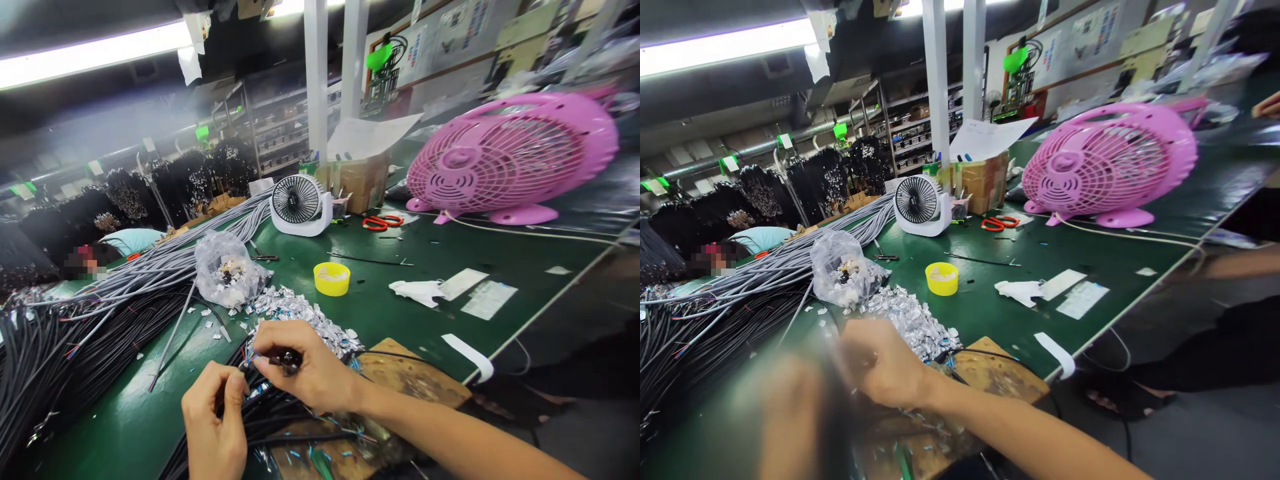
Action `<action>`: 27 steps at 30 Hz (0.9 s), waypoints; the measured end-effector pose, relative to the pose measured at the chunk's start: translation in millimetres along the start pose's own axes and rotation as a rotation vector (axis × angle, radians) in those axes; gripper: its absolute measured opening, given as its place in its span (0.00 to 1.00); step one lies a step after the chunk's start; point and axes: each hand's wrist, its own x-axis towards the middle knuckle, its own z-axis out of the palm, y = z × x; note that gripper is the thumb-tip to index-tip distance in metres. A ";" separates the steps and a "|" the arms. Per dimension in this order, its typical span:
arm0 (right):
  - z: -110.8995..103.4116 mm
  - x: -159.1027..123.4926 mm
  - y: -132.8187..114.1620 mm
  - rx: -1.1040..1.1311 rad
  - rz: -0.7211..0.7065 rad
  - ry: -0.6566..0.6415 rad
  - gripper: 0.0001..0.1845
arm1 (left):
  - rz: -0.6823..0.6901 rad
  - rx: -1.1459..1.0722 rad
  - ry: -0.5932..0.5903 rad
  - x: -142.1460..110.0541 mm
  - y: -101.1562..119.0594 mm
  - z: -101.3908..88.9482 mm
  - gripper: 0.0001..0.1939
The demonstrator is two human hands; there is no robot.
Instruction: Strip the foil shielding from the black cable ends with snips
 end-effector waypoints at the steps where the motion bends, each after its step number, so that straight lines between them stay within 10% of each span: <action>1: -0.8 0.2 -0.1 0.038 0.018 -0.015 0.07 | 0.003 0.001 -0.006 -0.3 -0.7 0.4 0.17; 12: -0.8 0.0 1.3 0.252 0.206 -0.103 0.05 | -0.010 -0.037 -0.051 0.5 -4.5 2.4 0.21; 27: 1.3 -2.0 -2.5 -0.028 0.036 0.038 0.05 | 0.166 0.105 0.000 1.3 -3.5 -0.9 0.11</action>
